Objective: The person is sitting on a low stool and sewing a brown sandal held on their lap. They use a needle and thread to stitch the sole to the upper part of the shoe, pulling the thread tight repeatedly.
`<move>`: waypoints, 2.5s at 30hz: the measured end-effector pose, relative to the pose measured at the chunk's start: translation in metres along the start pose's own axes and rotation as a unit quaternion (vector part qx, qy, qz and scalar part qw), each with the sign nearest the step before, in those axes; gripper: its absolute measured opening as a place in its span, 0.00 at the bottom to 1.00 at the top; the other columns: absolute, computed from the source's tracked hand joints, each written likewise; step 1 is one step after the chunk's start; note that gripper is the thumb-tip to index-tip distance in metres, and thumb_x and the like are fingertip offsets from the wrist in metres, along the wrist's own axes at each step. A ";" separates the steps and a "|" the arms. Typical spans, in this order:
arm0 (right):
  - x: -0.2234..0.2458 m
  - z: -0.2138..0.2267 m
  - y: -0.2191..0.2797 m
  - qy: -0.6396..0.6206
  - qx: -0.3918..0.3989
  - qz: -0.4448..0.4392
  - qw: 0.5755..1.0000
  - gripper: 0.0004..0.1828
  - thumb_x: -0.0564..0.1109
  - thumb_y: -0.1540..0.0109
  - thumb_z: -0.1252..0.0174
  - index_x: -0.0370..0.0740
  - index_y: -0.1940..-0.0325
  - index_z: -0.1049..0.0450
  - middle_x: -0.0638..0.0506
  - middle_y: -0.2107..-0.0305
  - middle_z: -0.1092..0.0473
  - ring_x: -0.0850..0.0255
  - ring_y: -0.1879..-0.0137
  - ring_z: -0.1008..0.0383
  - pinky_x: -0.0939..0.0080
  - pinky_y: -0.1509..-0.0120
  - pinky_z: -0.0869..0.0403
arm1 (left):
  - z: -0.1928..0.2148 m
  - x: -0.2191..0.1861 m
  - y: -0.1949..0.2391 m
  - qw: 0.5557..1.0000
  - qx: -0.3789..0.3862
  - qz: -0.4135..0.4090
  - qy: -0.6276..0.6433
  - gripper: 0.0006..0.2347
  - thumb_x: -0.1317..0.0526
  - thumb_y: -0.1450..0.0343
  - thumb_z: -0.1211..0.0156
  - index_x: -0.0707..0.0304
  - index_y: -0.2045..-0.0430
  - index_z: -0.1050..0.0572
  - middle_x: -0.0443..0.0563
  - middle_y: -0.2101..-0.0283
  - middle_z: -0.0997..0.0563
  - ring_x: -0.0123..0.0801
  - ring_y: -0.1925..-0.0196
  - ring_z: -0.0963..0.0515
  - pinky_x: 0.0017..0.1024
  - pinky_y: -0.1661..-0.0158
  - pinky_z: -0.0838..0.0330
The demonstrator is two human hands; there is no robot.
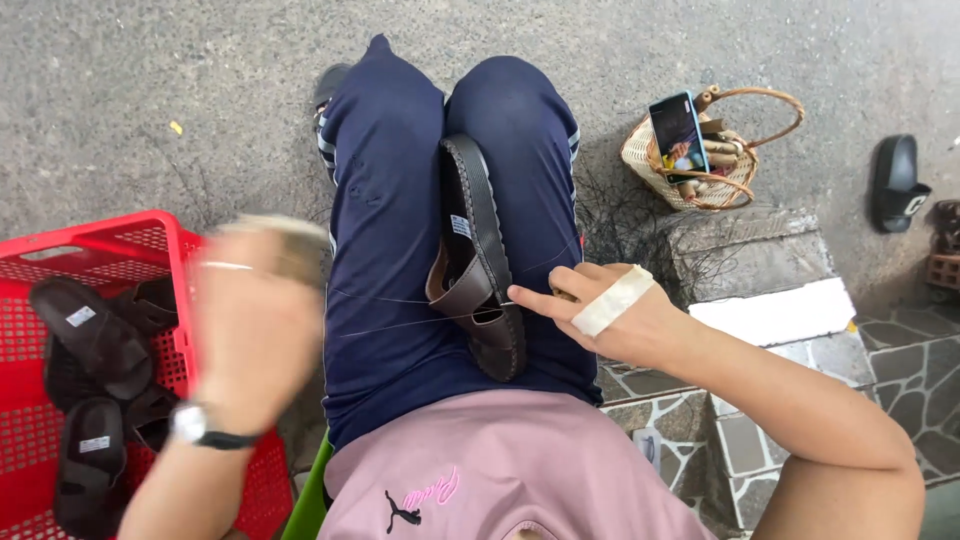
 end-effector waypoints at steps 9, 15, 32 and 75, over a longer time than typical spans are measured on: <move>0.008 0.001 -0.002 0.159 0.096 0.039 0.982 0.21 0.43 0.39 0.54 0.56 0.42 0.31 0.54 0.74 0.37 0.66 0.79 0.34 0.66 0.78 0.32 | -0.055 -0.127 0.033 0.912 -0.012 -0.236 0.336 0.19 0.51 0.35 0.37 0.73 0.70 0.31 0.62 0.65 0.34 0.54 0.61 0.29 0.37 0.65 0.33; 0.017 -0.007 -0.005 0.259 0.108 0.063 0.958 0.21 0.44 0.37 0.56 0.51 0.40 0.33 0.50 0.76 0.37 0.65 0.82 0.37 0.67 0.81 0.36 | -0.070 -0.122 0.029 0.893 0.016 -0.195 0.404 0.22 0.53 0.40 0.31 0.73 0.66 0.32 0.62 0.64 0.33 0.54 0.58 0.29 0.36 0.63 0.34; 0.010 -0.029 -0.009 0.062 0.015 0.035 0.997 0.08 0.44 0.37 0.56 0.42 0.58 0.32 0.54 0.76 0.38 0.60 0.75 0.31 0.64 0.77 0.31 | -0.035 -0.109 0.029 0.861 0.020 -0.283 0.422 0.09 0.63 0.32 0.42 0.68 0.83 0.27 0.57 0.64 0.30 0.47 0.63 0.27 0.36 0.67 0.34; -0.003 -0.034 0.011 -0.535 -0.176 -0.126 0.817 0.04 0.40 0.40 0.43 0.40 0.65 0.24 0.52 0.79 0.33 0.63 0.77 0.34 0.66 0.71 0.32 | -0.119 -0.103 0.030 0.720 0.459 0.034 0.519 0.24 0.61 0.41 0.28 0.67 0.56 0.34 0.58 0.62 0.17 0.38 0.55 0.18 0.36 0.52 0.26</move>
Point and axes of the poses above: each hand's wrist, its own y-axis away from the middle knuckle, its own z-axis out of the back of the hand, x = y × z, the point moved 5 cm from there along -y, towards the middle knuckle
